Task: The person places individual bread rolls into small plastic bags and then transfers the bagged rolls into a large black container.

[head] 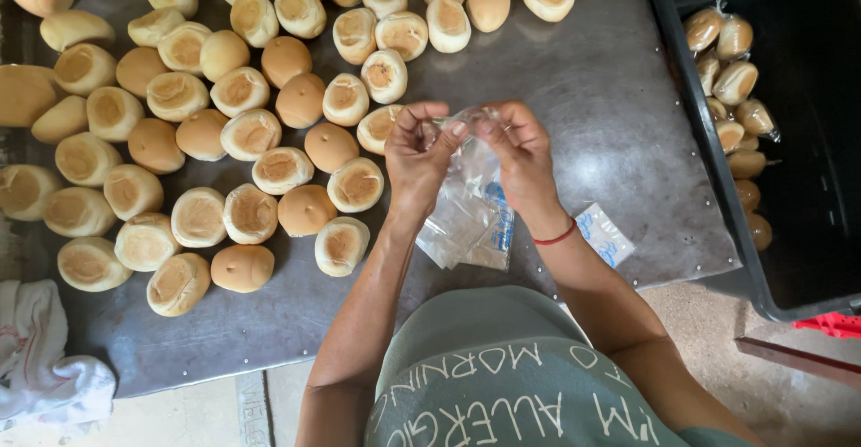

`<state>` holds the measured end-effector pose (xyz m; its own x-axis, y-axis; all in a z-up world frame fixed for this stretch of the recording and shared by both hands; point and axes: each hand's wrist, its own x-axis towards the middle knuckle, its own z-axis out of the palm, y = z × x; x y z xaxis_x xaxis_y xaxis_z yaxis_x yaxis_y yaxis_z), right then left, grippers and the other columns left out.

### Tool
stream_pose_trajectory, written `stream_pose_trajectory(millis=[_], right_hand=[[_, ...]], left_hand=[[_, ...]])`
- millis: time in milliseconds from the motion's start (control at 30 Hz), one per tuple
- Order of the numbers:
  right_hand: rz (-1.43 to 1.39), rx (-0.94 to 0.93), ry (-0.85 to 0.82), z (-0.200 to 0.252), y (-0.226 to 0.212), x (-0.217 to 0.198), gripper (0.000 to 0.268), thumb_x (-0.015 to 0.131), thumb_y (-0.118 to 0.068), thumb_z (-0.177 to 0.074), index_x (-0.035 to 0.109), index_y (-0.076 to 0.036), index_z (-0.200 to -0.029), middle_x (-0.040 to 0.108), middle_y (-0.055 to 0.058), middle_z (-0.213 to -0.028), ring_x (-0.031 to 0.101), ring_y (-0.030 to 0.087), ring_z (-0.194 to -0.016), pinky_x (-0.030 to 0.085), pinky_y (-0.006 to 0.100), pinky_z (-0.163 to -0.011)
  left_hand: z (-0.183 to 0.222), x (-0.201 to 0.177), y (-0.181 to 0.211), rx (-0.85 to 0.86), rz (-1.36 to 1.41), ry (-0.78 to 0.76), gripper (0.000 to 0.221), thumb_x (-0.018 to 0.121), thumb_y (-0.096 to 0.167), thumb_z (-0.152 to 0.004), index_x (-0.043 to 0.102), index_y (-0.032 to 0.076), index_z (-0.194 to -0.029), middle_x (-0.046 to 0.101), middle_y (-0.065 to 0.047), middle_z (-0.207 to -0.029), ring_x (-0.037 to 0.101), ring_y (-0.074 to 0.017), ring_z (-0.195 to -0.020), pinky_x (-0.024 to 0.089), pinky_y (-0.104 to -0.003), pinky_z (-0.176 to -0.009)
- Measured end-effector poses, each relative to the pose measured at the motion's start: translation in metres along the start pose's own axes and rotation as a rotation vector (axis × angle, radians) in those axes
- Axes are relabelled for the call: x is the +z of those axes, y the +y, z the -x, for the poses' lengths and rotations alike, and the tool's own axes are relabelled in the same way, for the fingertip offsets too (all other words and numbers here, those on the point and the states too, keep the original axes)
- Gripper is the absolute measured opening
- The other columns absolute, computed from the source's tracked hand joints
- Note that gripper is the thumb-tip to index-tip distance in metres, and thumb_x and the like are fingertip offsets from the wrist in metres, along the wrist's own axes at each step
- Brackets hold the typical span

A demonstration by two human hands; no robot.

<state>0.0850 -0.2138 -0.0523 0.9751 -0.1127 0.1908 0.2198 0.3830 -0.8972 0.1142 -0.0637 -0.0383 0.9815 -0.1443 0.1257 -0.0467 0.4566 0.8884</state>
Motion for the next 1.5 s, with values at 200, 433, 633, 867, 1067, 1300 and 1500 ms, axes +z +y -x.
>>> stream_pose_trajectory(millis=[200,433,633,867,1067,1300,1500], right_hand=[[-0.029,-0.089,0.164,-0.028,-0.015,-0.003,0.011,0.07,-0.013,-0.103,0.061,-0.007,-0.1,0.071,0.001,-0.1,0.064,0.007,-0.096,0.051,0.024,-0.093],[0.631,-0.355,0.004,-0.032,-0.019,0.003,0.028,0.076,-0.005,-0.089,0.057,-0.001,-0.108,0.056,0.015,-0.136,0.049,0.022,-0.131,0.041,0.036,-0.106],[0.063,-0.012,-0.05,-0.054,0.028,-0.029,0.007,0.065,-0.004,-0.1,0.066,-0.001,-0.106,0.067,0.012,-0.13,0.055,0.021,-0.132,0.045,0.035,-0.113],[0.472,0.494,0.222,-0.156,0.053,-0.134,0.035,0.075,-0.018,-0.095,0.065,-0.007,-0.126,0.069,0.007,-0.112,0.047,0.024,-0.08,0.035,0.04,-0.069],[0.792,-0.059,0.385,-0.346,0.051,-0.337,0.057,0.08,-0.025,-0.095,0.055,-0.006,-0.142,0.062,0.014,-0.14,0.056,0.025,-0.13,0.045,0.037,-0.112],[0.632,0.171,0.326,-0.48,0.092,-0.446,0.066,0.08,-0.03,-0.094,0.05,-0.005,-0.147,0.055,0.017,-0.146,0.053,0.027,-0.138,0.045,0.037,-0.113],[0.812,-0.237,0.169,-0.592,0.149,-0.487,0.07,0.081,-0.011,-0.097,0.044,0.008,-0.152,0.05,0.031,-0.149,0.048,0.037,-0.136,0.041,0.043,-0.111]], left_hand=[[-0.017,-0.004,0.0,-0.106,-0.251,-0.072,0.013,0.07,0.011,-0.102,0.074,-0.001,-0.105,0.072,0.0,-0.09,0.061,-0.0059,-0.083,0.051,-0.022,-0.078],[-0.024,-0.018,-0.025,-0.243,0.047,-0.1,0.009,0.067,0.01,-0.099,0.072,0.003,-0.1,0.073,-0.002,-0.094,0.064,-0.0081,-0.086,0.053,-0.024,-0.079],[-0.024,-0.022,-0.027,-0.143,0.052,-0.164,0.006,0.066,0.008,-0.11,0.068,0.005,-0.105,0.068,0.0,-0.103,0.059,-0.0076,-0.097,0.047,-0.026,-0.091],[-0.049,-0.036,-0.021,-0.13,-0.279,0.114,0.02,0.063,0.003,-0.098,0.061,0.011,-0.115,0.067,0.0,-0.089,0.057,-0.0057,-0.077,0.044,-0.02,-0.063],[-0.049,-0.054,-0.08,-0.271,-0.49,0.046,0.01,0.06,-0.004,-0.098,0.067,0.003,-0.098,0.069,-0.003,-0.09,0.059,-0.0085,-0.075,0.051,-0.023,-0.067],[-0.036,-0.096,-0.206,-0.087,-0.992,0.048,0.033,0.059,-0.014,-0.085,0.078,0.01,-0.096,0.076,-0.006,-0.097,0.076,-0.0138,-0.083,0.06,-0.026,-0.07],[-0.042,-0.138,-0.247,-0.287,-1.151,0.174,0.032,0.059,-0.013,-0.085,0.078,0.009,-0.098,0.075,-0.007,-0.099,0.076,-0.0145,-0.085,0.06,-0.026,-0.071]])
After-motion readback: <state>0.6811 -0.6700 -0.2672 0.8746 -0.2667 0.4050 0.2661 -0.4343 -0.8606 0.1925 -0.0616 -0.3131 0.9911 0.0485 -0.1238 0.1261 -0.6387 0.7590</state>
